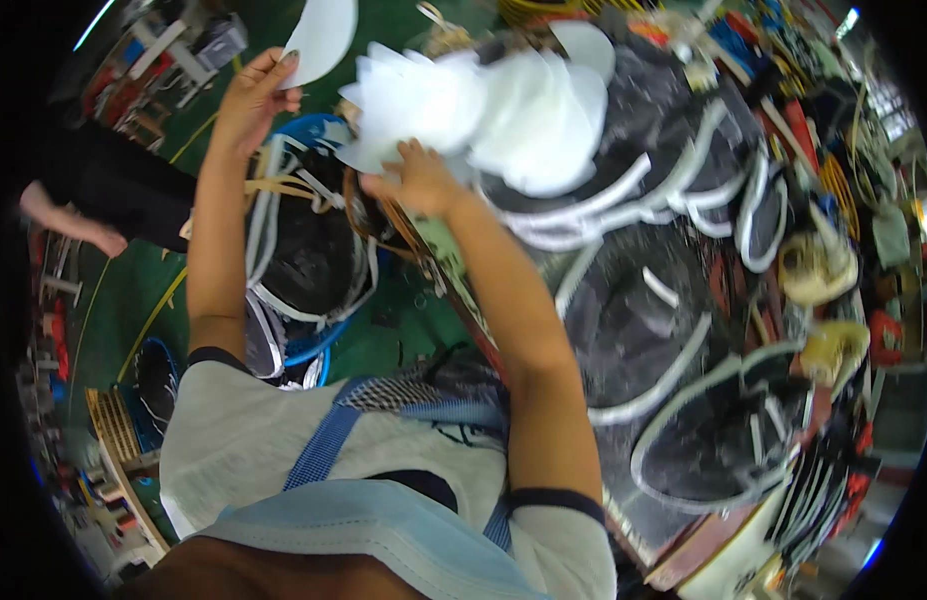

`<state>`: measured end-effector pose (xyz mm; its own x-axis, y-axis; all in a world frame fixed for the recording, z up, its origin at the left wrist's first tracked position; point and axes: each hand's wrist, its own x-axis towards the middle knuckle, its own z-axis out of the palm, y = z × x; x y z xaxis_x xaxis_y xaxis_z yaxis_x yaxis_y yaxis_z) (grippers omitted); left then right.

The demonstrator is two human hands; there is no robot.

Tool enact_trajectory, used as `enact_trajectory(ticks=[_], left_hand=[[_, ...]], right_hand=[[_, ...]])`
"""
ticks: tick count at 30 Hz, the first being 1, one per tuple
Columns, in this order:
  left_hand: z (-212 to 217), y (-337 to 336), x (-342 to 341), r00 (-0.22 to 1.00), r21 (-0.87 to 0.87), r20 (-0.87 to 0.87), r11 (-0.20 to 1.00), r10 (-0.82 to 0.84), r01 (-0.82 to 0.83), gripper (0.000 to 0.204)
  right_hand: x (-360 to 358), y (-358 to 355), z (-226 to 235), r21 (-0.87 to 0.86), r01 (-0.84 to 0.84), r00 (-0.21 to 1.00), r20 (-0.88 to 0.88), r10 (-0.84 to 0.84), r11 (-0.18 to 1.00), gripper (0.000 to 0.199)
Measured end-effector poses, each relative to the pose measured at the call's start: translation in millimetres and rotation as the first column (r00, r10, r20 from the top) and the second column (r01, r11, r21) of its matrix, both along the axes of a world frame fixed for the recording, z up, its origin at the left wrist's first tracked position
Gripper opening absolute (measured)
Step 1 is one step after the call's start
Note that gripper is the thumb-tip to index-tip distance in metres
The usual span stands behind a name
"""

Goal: Applying lining and assembling shoe upper components at a factory workbench.

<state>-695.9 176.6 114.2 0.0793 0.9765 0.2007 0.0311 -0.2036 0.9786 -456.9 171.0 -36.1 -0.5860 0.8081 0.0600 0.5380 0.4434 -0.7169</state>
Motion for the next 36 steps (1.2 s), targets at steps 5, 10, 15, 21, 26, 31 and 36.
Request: enact_trajectory(ticks=[5,10,15,21,26,31,36], left_hand=[[-44,-68,95,0.915,-0.009,-0.359,0.981,-0.182,0.192,0.018],[-96,-98,219,0.782,-0.178,0.059,0.765,-0.62,0.619,0.02],[-126,-137,270,0.636,-0.275,0.371,0.575,-0.676,0.771,0.023],[-123,-157,270,0.628,-0.257,0.403,0.576,-0.666,0.776,0.024],[-114,-160,266,0.669,-0.308,0.442,0.6,-0.597,0.739,0.024],[-122,-146,273,0.775,-0.328,0.441,0.722,-0.453,0.609,0.018],[-91,-156,276,0.964,0.444,-0.178,0.859,-0.196,0.257,0.082]], right_hand=[[128,-70,77,-0.195,0.177,0.703,-0.661,-0.263,0.965,0.071],[229,-191,76,-0.324,0.645,0.605,-0.336,-0.722,0.692,0.023],[260,-264,55,-0.518,0.603,0.304,-0.555,-0.775,0.607,0.013],[256,-282,44,-0.632,0.367,0.152,-0.683,-0.715,0.682,0.012],[242,-274,48,-0.627,0.435,0.079,-0.688,-0.721,0.646,0.016],[236,-253,65,-0.513,0.652,0.121,-0.657,-0.744,0.559,0.023],[231,-243,73,-0.363,0.8,0.183,-0.611,-0.77,0.478,0.021]])
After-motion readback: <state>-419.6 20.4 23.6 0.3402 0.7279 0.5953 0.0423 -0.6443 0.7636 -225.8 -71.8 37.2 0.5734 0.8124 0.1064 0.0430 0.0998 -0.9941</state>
